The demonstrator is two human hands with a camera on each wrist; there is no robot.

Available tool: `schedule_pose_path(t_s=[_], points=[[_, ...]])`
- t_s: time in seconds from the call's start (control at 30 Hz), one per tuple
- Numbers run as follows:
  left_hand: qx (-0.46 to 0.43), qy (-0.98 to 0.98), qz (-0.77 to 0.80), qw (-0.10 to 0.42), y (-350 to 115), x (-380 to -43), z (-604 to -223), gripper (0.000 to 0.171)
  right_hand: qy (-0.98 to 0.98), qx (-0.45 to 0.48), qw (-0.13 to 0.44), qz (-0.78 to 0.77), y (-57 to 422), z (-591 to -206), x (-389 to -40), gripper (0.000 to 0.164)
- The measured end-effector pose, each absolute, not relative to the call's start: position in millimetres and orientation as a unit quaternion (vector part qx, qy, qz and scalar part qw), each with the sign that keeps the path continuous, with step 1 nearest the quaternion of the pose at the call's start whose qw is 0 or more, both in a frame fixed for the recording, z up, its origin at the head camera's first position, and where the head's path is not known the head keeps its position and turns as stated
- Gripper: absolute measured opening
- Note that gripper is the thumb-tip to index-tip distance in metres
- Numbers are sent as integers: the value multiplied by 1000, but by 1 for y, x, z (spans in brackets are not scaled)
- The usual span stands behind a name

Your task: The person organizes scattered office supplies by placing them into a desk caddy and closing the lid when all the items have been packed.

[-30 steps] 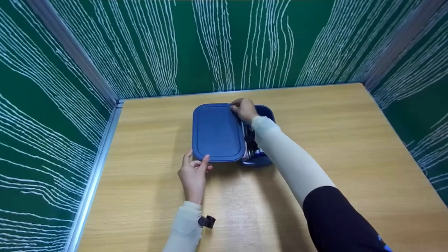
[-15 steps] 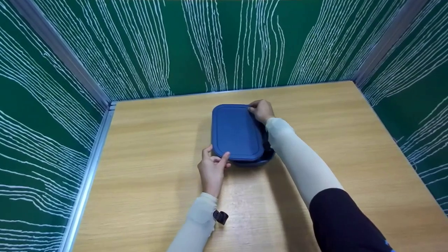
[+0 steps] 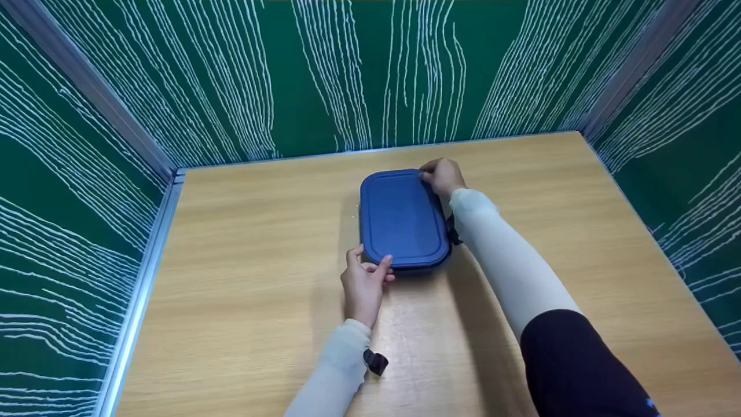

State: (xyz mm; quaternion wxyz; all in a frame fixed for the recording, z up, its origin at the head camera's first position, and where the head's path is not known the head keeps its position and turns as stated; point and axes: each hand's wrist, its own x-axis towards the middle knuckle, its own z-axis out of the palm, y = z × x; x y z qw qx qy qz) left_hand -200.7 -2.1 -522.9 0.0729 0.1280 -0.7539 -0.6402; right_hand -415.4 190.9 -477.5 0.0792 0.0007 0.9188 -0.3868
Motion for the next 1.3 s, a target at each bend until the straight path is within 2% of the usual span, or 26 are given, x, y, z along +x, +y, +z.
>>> schedule_pose_path(t_s=[1.0, 1.3], points=[[136, -791, -594, 63, 10, -196, -530, 62, 915, 26, 143, -377, 200, -480, -422, 26], [141, -762, -632, 34, 9, -200, -527, 60, 906, 48, 150, -393, 198, -474, -423, 25]])
